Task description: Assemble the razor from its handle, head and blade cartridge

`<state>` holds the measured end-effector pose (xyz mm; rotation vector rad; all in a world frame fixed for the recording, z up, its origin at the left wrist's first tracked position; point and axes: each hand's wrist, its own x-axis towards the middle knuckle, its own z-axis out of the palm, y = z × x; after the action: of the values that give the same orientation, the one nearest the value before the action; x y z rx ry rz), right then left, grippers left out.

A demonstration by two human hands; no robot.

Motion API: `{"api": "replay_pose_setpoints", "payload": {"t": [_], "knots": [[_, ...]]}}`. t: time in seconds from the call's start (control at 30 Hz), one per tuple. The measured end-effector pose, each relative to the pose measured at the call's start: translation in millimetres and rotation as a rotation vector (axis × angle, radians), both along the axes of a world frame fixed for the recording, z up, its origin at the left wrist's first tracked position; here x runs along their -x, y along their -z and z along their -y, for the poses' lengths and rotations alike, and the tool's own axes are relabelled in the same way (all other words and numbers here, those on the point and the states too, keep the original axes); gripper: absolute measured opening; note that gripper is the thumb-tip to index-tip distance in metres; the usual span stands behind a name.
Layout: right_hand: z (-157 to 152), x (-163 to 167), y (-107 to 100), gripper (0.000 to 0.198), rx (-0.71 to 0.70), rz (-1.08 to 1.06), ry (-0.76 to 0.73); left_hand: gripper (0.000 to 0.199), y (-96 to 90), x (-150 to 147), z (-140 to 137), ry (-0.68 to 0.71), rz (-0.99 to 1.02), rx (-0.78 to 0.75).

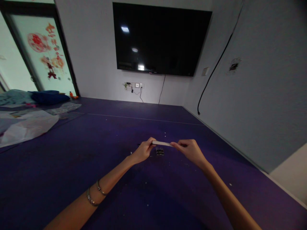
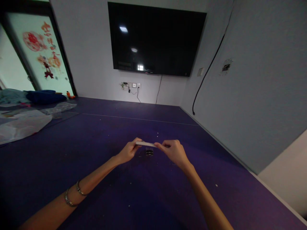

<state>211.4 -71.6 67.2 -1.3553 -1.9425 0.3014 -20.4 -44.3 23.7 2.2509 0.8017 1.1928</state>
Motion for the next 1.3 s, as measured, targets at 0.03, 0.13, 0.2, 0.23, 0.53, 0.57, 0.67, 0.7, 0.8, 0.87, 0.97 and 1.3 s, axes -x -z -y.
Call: {"api": "replay_pose_setpoints", "payload": {"t": [0.03,0.13,0.2,0.23,0.53,0.57,0.67,0.7,0.8,0.87,0.97,1.3], "knots": [[1.1,0.5,-0.8,0.050,0.007,0.005,-0.026,0.019,0.1,0.4,-0.4,0.010,0.001,-0.003],[2.2,0.3,-2.8,0.050,0.013,-0.023,-0.031,0.019,0.8,0.9,-1.0,0.005,0.021,-0.012],[1.1,-1.0,-3.0,0.050,0.006,-0.038,0.017,0.016,1.6,0.6,-1.2,-0.027,0.041,-0.014],[0.3,-1.9,-2.9,0.051,0.008,-0.032,0.029,0.015,2.1,0.4,-1.2,-0.038,0.048,-0.013],[-3.9,-7.4,-1.4,0.051,0.034,-0.031,-0.017,0.016,6.1,-0.5,-3.2,-0.063,-0.030,-0.025],[-4.4,-7.7,-0.9,0.051,0.040,-0.024,-0.029,0.016,7.2,-0.3,-3.9,-0.075,-0.035,-0.030],[-5.9,-8.7,0.0,0.050,0.082,-0.005,-0.075,0.016,9.4,-0.1,-4.8,-0.096,-0.032,-0.028],[-6.4,-9.1,0.1,0.050,0.088,-0.012,-0.068,0.016,9.3,-0.2,-4.5,-0.088,-0.027,-0.023],[-7.3,-10.7,0.3,0.050,0.078,-0.043,-0.020,0.018,7.1,-1.1,-2.9,-0.069,-0.014,-0.008],[-7.6,-11.7,0.3,0.049,0.091,-0.028,-0.055,0.018,5.5,-1.5,-2.0,-0.064,0.006,0.000],[-7.9,-12.2,0.1,0.048,0.105,-0.032,-0.096,0.017,4.5,-1.3,-1.5,-0.066,0.034,0.004],[-5.1,-12.3,-2.0,0.047,0.131,-0.055,-0.093,0.016,2.8,0.8,-3.3,-0.050,0.076,0.017]]}}
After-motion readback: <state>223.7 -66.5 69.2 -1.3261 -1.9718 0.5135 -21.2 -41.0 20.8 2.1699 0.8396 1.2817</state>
